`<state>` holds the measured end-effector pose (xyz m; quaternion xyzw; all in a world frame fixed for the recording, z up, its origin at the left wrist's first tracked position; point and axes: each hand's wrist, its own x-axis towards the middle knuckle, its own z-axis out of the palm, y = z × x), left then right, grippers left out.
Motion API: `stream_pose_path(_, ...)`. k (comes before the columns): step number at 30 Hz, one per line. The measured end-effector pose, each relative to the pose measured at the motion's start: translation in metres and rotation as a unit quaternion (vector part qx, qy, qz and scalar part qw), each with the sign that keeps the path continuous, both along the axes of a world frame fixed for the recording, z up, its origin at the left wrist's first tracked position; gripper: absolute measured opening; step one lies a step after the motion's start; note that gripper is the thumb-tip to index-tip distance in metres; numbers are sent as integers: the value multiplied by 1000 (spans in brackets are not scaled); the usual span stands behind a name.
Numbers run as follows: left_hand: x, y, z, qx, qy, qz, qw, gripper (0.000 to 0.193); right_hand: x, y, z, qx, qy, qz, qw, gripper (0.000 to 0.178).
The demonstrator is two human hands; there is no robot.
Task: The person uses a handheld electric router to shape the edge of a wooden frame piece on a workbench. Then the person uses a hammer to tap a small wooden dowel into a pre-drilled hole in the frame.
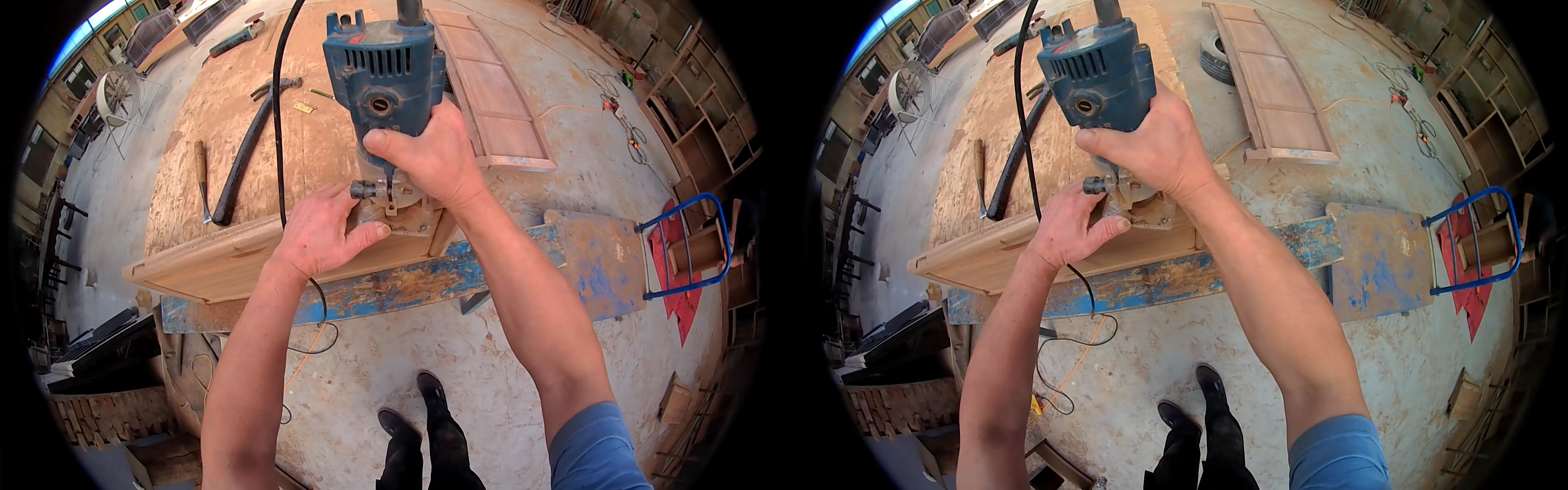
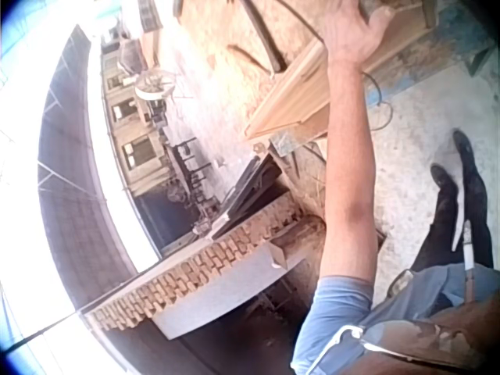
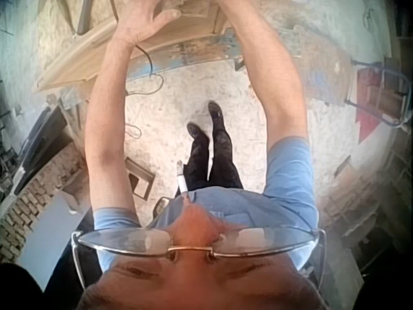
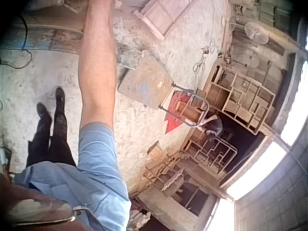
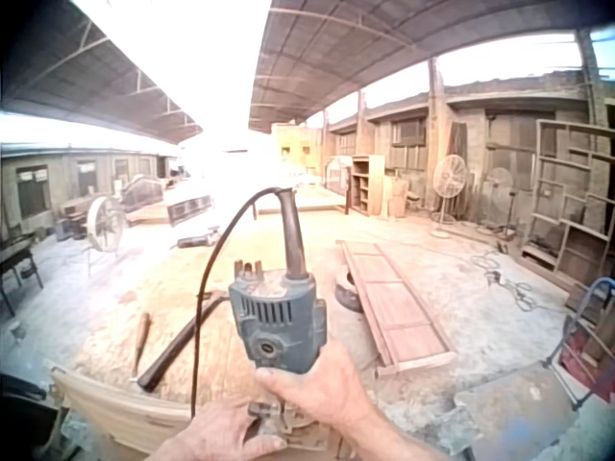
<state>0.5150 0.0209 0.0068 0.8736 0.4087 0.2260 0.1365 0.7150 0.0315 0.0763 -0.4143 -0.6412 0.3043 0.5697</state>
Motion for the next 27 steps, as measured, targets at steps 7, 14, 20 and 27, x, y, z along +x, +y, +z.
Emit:
stream_pose_path(7, 0, 0, 0, 3, 8, 0, 1000, 62, 0, -1, -1, 1, 7, 6, 1000, 45)
stream_pose_path(14, 1, -3, 4, -1, 6, 3, 1000, 61, 0, 1, -2, 12, 15, 9, 1000, 45)
stream_pose_path(20, 1, -3, 2, -6, 4, 0, 1000, 62, 0, -1, -1, 9, 4, 0, 1000, 45)
stream_pose_path(27, -1, -2, 2, -18, 0, 2, 1000, 64, 1, 1, -3, 12, 6, 2, 1000, 46)
